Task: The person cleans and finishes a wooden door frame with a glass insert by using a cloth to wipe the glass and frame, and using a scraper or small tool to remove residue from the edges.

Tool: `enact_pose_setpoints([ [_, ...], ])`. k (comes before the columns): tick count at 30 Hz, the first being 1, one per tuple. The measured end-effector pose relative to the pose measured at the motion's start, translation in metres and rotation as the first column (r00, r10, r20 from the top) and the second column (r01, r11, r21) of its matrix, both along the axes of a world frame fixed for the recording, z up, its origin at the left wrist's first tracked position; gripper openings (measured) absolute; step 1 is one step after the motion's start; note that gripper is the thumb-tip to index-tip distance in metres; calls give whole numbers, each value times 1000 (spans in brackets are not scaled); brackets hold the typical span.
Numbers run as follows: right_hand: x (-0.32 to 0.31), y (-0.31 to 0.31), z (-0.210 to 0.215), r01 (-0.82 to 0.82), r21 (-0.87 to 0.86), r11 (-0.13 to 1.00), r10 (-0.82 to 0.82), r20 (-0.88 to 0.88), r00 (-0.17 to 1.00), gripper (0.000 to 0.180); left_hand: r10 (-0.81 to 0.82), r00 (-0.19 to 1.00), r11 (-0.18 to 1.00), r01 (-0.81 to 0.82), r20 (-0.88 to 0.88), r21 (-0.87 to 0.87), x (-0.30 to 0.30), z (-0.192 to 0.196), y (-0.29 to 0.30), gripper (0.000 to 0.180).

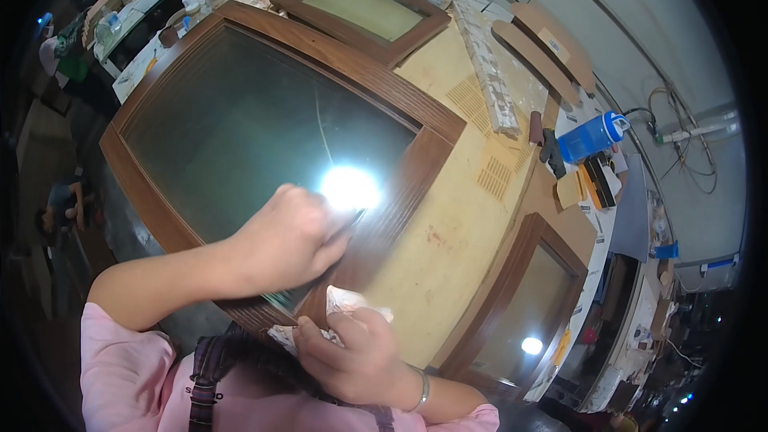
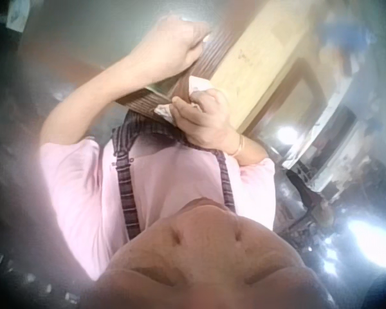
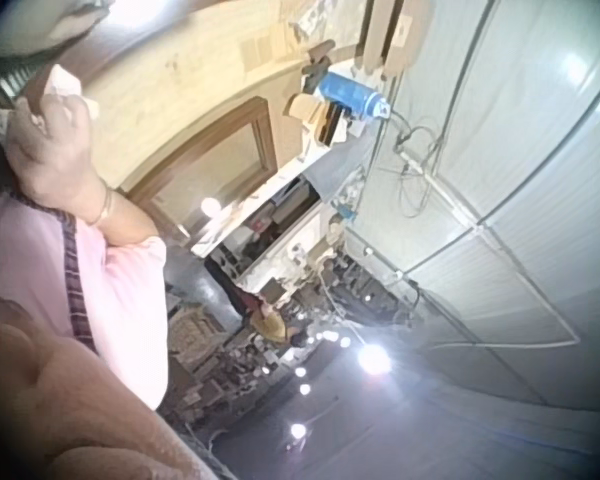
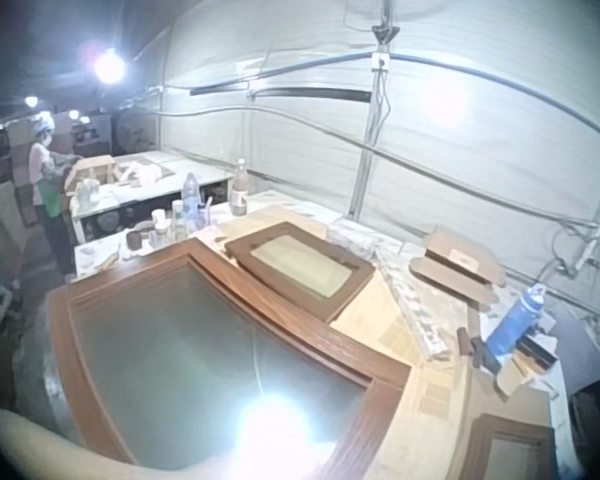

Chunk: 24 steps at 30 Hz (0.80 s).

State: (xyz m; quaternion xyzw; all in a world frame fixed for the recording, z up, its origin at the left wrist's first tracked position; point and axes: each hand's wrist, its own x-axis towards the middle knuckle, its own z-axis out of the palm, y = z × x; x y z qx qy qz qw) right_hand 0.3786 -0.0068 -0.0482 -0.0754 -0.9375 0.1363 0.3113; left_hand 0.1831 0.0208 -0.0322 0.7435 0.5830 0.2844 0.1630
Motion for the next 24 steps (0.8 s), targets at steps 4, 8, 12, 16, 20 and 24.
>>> enact_pose_setpoints([
  [4, 3, 1, -6, 11, 45, 999, -10, -18, 1000, 30, -25, 1000, 999, 26, 10, -29, 2, -3, 1, 8],
  [8, 4, -3, -6, 20, 10, 1000, -20, 0, 1000, 25, -33, 998, 997, 37, -57, 72, -8, 3, 13, 6],
  [12, 5, -2, -5, 46, 15, 999, -46, -18, 999, 26, 71, 992, 977, -47, -108, 209, -29, 17, 29, 7],
  [16, 4, 3, -4, -4, 11, 1000, 4, -3, 1000, 27, -68, 997, 987, 72, -37, 142, -14, 5, -6, 12],
  [20, 4, -7, -11, 59, 0, 998, -59, -34, 998, 33, 42, 977, 976, 5, -209, 218, -28, 5, 23, 11],
  [24, 8, -7, -12, 82, -6, 997, -82, 19, 996, 37, -10, 977, 961, 69, -214, 269, -38, 19, 15, 12],
])
